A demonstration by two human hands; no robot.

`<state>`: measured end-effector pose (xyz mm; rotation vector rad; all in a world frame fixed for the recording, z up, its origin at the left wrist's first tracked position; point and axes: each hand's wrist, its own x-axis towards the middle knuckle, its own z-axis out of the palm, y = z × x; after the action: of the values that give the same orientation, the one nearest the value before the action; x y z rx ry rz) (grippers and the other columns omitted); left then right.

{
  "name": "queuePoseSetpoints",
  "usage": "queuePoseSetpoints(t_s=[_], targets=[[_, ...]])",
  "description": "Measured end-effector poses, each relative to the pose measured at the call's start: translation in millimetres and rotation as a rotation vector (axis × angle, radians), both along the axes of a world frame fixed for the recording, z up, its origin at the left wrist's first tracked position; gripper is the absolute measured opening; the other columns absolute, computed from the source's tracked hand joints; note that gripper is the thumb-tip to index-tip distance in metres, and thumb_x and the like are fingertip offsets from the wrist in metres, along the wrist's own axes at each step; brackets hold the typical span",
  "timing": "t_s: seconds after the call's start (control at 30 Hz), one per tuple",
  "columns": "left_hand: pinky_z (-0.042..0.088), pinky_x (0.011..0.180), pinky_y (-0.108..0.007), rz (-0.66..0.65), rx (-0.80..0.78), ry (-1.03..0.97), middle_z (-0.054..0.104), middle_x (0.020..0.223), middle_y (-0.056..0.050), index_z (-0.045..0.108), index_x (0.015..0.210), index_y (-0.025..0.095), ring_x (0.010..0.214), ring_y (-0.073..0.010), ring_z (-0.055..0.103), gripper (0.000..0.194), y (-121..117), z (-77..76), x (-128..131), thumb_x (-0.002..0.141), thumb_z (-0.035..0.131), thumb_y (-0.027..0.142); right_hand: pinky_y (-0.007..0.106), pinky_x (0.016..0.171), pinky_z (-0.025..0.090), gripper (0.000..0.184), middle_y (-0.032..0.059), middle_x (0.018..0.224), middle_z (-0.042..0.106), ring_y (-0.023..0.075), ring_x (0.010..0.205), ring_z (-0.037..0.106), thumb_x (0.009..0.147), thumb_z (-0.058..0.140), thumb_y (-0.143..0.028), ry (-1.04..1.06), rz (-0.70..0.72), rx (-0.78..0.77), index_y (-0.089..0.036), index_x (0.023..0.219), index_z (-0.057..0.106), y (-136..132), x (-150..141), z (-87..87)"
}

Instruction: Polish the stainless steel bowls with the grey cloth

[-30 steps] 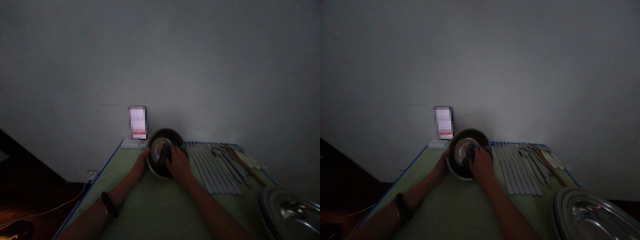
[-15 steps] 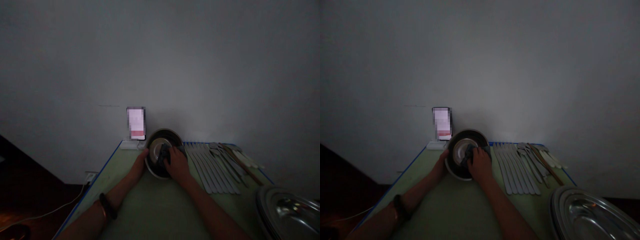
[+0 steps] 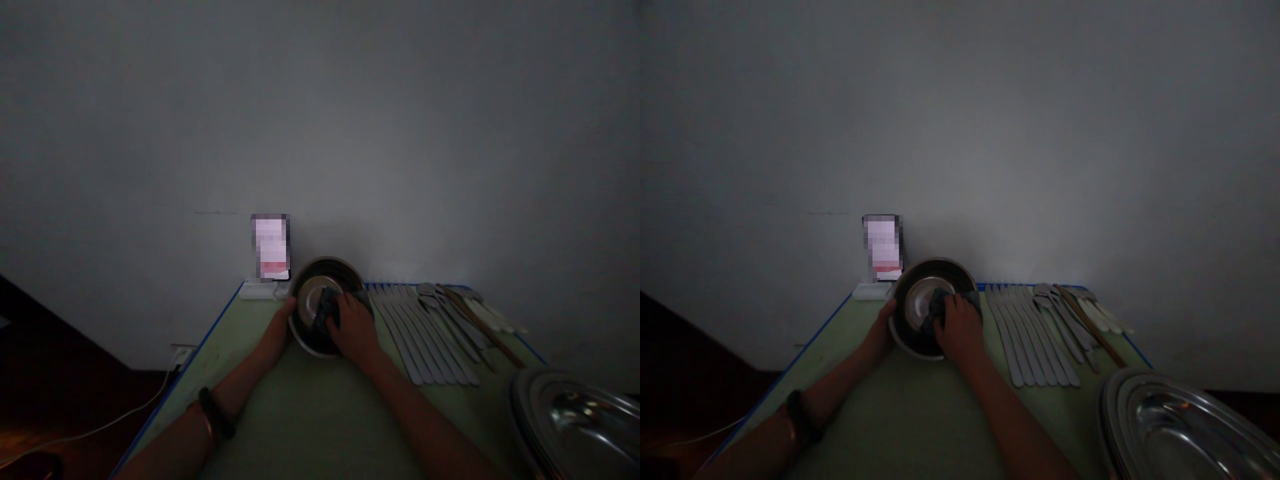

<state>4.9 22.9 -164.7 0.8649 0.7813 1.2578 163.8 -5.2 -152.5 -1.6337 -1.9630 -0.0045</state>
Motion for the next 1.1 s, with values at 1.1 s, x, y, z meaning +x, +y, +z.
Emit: queuePoseSetpoints(t_s=[1.1], targets=[[0.037, 0.103, -0.047, -0.365, 0.214, 0.093, 0.066, 0.12, -0.011, 0.062, 0.12, 0.021, 0.121, -0.0359, 0.051, 0.06, -18, 3.4, -4, 0.063, 0.077, 0.037, 0.044, 0.094, 0.04, 0.028, 0.0167, 0.112, 0.051, 0.0263, 0.107, 0.052, 0.089, 0.038, -0.034, 0.614, -0.233, 0.155, -0.016, 0.11, 0.045, 12, -11, 1.5]])
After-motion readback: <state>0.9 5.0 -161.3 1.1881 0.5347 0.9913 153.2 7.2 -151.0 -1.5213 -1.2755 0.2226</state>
